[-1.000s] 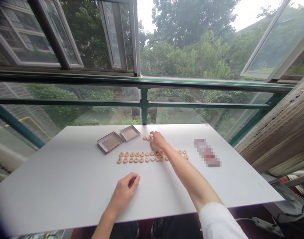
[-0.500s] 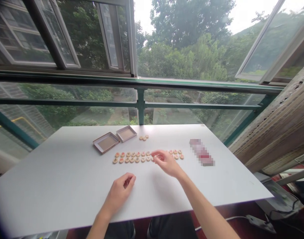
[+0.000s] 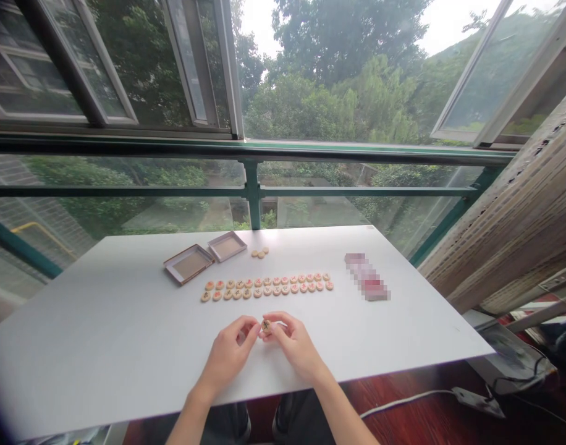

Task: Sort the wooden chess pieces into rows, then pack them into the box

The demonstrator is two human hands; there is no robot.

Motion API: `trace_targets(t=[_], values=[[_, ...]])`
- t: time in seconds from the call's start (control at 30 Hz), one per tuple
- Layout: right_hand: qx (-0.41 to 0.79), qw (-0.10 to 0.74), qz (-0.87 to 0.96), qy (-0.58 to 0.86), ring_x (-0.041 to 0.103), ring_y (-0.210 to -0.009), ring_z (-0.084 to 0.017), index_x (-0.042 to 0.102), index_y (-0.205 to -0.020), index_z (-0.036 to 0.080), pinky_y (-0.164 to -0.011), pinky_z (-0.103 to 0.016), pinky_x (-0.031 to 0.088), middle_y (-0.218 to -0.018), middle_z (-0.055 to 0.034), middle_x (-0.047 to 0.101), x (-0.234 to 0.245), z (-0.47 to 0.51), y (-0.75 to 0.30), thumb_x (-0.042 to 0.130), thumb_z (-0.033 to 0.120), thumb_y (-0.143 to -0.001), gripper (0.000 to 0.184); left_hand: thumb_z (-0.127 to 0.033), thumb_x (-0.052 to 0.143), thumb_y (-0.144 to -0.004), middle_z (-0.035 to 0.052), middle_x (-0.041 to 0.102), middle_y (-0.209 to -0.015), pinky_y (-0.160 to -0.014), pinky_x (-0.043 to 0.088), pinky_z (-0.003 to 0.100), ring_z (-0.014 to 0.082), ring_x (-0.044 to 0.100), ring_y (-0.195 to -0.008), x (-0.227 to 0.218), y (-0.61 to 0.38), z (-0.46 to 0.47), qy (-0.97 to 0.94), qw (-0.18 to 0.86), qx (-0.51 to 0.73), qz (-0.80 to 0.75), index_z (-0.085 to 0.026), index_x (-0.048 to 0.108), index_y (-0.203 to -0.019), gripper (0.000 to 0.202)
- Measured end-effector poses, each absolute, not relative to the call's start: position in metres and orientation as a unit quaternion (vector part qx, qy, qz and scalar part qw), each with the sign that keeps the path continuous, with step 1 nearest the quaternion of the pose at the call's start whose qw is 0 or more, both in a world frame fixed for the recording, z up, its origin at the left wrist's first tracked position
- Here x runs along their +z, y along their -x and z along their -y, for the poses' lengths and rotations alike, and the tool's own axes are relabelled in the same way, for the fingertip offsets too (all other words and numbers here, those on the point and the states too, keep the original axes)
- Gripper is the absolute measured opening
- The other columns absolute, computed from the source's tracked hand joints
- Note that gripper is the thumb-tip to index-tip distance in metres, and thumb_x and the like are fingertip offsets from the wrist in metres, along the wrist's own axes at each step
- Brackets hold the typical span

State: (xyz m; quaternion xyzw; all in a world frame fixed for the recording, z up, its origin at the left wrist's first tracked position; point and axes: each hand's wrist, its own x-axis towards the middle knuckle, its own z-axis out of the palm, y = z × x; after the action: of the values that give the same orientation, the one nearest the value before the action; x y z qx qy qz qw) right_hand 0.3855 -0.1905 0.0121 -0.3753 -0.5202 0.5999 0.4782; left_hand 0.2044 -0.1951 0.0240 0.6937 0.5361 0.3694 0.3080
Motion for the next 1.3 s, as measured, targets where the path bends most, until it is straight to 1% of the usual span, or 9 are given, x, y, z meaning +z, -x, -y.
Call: trace_targets(t=[0.13,0.27,0.37,0.6,0.7,0.83,0.93,1.13,1.3], values=[[0.556,0.484,0.552,0.39,0.072,-0.091,-0.022,0.069,-0.109,0.023,-0.087,-0.04,0.058,-0.101,-0.0065,0.072,0.014,0.198,-0.382,0.062,0.044,-0.093,0.028,-0.042,0.051,-0.097,0.0008,0.073,-0.084,-0.07,0.049,0.026,0.0174,0.065,-0.075,0.024,-0.2,0.198,-0.707,0.302,0.365,-0.525,-0.024,0.067,-0.09,0.025],[0.517,0.497,0.572,0.399,0.071,-0.09,-0.022,0.07,-0.106,0.024,-0.084,-0.038,0.06,-0.103,-0.0066,0.07,0.016,0.203,-0.377,0.058,0.043,-0.094,0.025,-0.044,0.052,-0.096,0.0007,0.072,-0.084,-0.071,0.048,0.027,0.017,0.063,-0.073,0.025,-0.199,0.202,-0.719,0.29,0.356,-0.521,-0.024,0.068,-0.089,0.026],[0.526,0.49,0.566,0.403,0.072,-0.092,-0.022,0.069,-0.108,0.025,-0.086,-0.039,0.059,-0.104,-0.0061,0.071,0.015,0.203,-0.377,0.062,0.042,-0.092,0.024,-0.043,0.052,-0.096,0.0005,0.071,-0.083,-0.072,0.048,0.028,0.0171,0.063,-0.073,0.027,-0.199,0.203,-0.731,0.28,0.349,-0.515,-0.024,0.068,-0.088,0.026],[0.562,0.473,0.544,0.405,0.073,-0.095,-0.024,0.067,-0.109,0.024,-0.092,-0.042,0.057,-0.107,-0.0058,0.073,0.011,0.203,-0.378,0.069,0.041,-0.088,0.027,-0.041,0.049,-0.098,0.0024,0.071,-0.086,-0.073,0.05,0.029,0.0172,0.063,-0.074,0.03,-0.2,0.203,-0.724,0.29,0.361,-0.51,-0.024,0.068,-0.092,0.025],[0.555,0.477,0.548,0.406,0.073,-0.092,-0.023,0.067,-0.106,0.023,-0.089,-0.039,0.057,-0.103,-0.0053,0.074,0.01,0.203,-0.377,0.071,0.041,-0.087,0.026,-0.04,0.051,-0.097,0.0025,0.07,-0.084,-0.072,0.051,0.028,0.017,0.062,-0.073,0.03,-0.2,0.204,-0.725,0.287,0.368,-0.506,-0.024,0.068,-0.09,0.024],[0.51,0.476,0.576,0.426,0.07,-0.085,-0.021,0.07,-0.101,0.023,-0.081,-0.035,0.057,-0.095,-0.005,0.074,0.009,0.203,-0.378,0.071,0.041,-0.087,0.024,-0.039,0.052,-0.097,0.0013,0.07,-0.083,-0.073,0.05,0.028,0.0162,0.062,-0.073,0.03,-0.199,0.204,-0.729,0.284,0.371,-0.5,-0.024,0.067,-0.088,0.023],[0.493,0.474,0.581,0.44,0.069,-0.083,-0.021,0.071,-0.099,0.023,-0.078,-0.035,0.057,-0.094,-0.0052,0.073,0.009,0.203,-0.378,0.069,0.044,-0.087,0.024,-0.04,0.052,-0.097,0.0012,0.07,-0.083,-0.073,0.05,0.028,0.0162,0.062,-0.073,0.03,-0.199,0.204,-0.732,0.286,0.365,-0.499,-0.024,0.067,-0.087,0.024],[0.538,0.481,0.543,0.429,0.073,-0.085,-0.024,0.069,-0.102,0.024,-0.083,-0.039,0.059,-0.093,-0.0051,0.075,0.017,0.203,-0.377,0.07,0.049,-0.086,0.03,-0.042,0.052,-0.096,0.0026,0.071,-0.087,-0.074,0.051,0.03,0.0176,0.064,-0.076,0.024,-0.199,0.203,-0.721,0.29,0.365,-0.513,-0.024,0.067,-0.098,0.023],[0.55,0.481,0.542,0.415,0.074,-0.093,-0.024,0.067,-0.105,0.024,-0.089,-0.04,0.059,-0.104,-0.0058,0.074,0.013,0.203,-0.378,0.07,0.046,-0.087,0.028,-0.042,0.053,-0.096,0.0011,0.071,-0.086,-0.074,0.05,0.03,0.0173,0.064,-0.076,0.022,-0.198,0.203,-0.721,0.291,0.357,-0.517,-0.025,0.067,-0.097,0.022]])
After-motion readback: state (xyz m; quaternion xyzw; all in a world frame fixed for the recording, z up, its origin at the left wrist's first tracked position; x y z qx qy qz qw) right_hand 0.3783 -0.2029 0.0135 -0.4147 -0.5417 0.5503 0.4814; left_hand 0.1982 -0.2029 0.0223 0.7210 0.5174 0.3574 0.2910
